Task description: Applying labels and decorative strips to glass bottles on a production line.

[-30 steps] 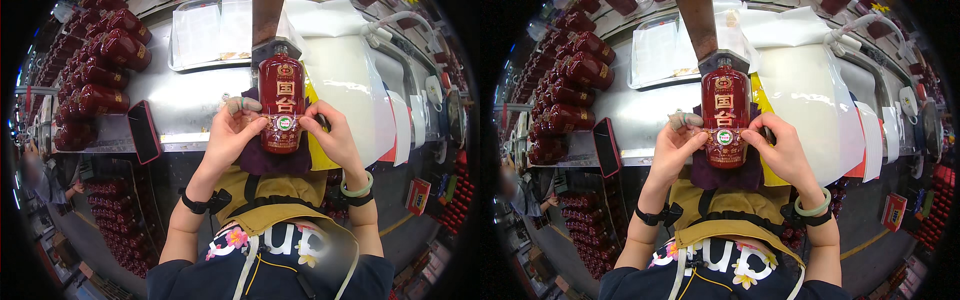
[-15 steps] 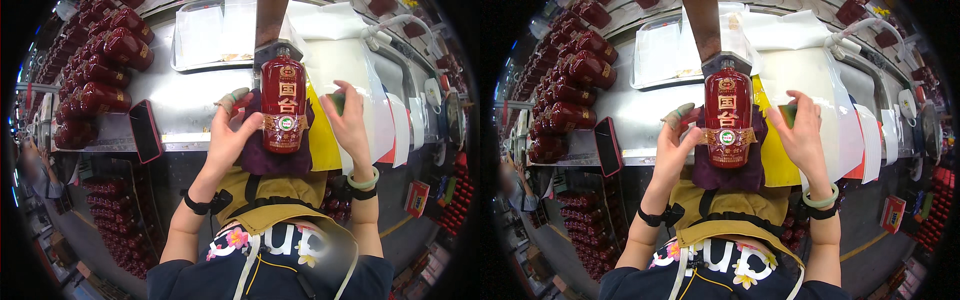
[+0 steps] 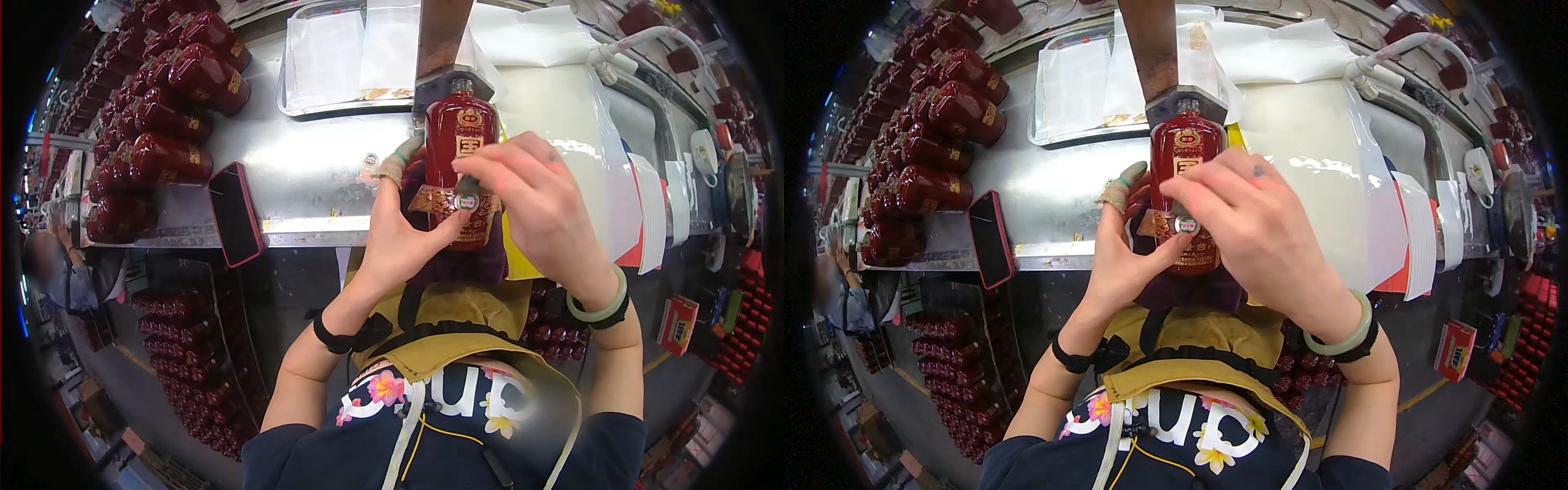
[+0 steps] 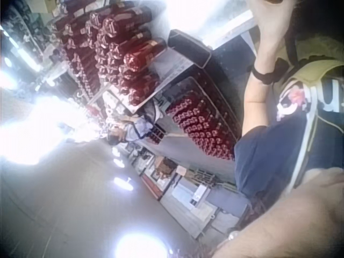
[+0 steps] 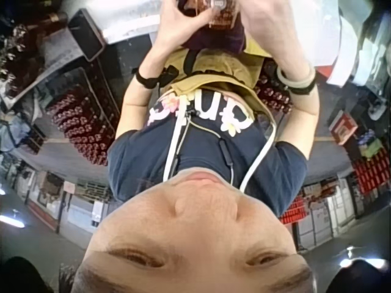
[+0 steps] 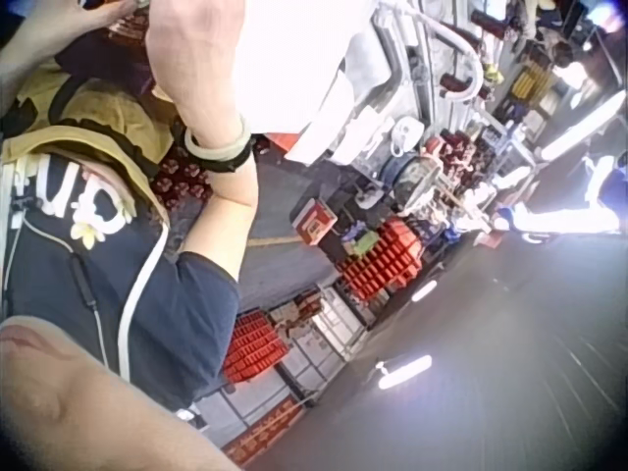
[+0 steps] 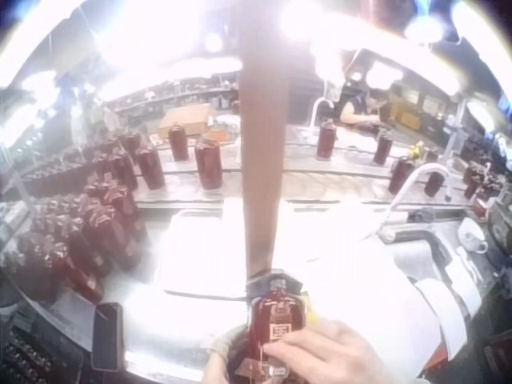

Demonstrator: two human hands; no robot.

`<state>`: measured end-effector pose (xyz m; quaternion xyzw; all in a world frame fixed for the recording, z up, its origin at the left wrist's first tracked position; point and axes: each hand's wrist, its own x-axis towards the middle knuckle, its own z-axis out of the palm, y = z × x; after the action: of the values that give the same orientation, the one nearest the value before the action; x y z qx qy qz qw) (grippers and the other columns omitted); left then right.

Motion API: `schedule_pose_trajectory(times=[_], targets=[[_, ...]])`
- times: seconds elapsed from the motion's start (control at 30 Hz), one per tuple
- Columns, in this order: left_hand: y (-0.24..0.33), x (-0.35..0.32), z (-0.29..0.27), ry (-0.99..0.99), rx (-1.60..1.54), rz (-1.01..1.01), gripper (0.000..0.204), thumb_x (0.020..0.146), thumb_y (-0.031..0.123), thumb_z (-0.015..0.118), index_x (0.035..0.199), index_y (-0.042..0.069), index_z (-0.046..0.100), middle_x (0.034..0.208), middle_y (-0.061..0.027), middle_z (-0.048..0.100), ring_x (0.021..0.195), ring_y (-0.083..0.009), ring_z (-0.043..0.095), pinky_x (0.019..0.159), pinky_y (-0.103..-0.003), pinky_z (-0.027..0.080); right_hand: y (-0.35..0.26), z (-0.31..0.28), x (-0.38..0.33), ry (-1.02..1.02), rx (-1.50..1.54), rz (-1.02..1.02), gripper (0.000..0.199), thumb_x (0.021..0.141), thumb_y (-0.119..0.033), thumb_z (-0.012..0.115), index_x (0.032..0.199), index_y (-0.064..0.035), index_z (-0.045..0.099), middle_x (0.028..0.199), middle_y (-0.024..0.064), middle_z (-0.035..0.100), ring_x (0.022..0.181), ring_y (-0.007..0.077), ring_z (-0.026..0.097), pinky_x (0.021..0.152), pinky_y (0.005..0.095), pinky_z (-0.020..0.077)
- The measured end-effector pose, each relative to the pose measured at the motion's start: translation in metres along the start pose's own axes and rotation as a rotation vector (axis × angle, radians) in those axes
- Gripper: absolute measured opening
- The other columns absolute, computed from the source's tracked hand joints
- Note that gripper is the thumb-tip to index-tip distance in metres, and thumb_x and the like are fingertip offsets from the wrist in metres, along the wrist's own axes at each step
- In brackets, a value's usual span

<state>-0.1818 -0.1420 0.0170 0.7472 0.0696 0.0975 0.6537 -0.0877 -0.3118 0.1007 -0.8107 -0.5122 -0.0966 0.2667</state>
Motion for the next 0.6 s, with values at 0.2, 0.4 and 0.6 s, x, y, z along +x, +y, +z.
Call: schedule_pose_trajectory(times=[0.2, 0.4, 0.6], targets=[[-0.01, 0.004, -0.018, -0.089, -0.306, -0.101, 0.088, 0.085, 0.015, 0.084, 0.156, -0.004, 0.034, 0.15, -0.0182, 0.049, 0.14, -0.0272, 0.048, 0.118, -0.042, 0.038, 0.009, 0.0, -0.013, 0.2, 0.27, 0.284, 0.025, 0.091, 0.001, 0.06, 0.115, -0.0012, 0.069, 0.093, 0.0074, 0.063, 0.085, 0.0224, 0.061, 0.08, 0.0338, 0.05], [-0.021, 0.008, -0.018, -0.164, -0.358, -0.077, 0.092, 0.082, 0.01, 0.086, 0.157, -0.002, 0.034, 0.15, -0.0175, 0.049, 0.142, -0.0274, 0.046, 0.119, -0.042, 0.038, 0.015, 0.033, -0.063, 0.024, 0.739, 0.815, 0.07, 0.084, -0.025, 0.088, 0.14, -0.0015, 0.053, 0.085, -0.0067, 0.041, 0.075, 0.0048, 0.04, 0.066, 0.0208, 0.0341], [-0.023, 0.007, -0.019, -0.153, -0.382, -0.106, 0.095, 0.079, 0.007, 0.087, 0.157, -0.001, 0.034, 0.151, -0.017, 0.049, 0.141, -0.0266, 0.046, 0.118, -0.042, 0.04, 0.014, 0.048, -0.07, 0.022, 0.856, 0.872, 0.068, 0.086, -0.019, 0.085, 0.142, -0.0008, 0.052, 0.089, -0.0056, 0.043, 0.078, 0.0058, 0.042, 0.071, 0.0206, 0.0379]])
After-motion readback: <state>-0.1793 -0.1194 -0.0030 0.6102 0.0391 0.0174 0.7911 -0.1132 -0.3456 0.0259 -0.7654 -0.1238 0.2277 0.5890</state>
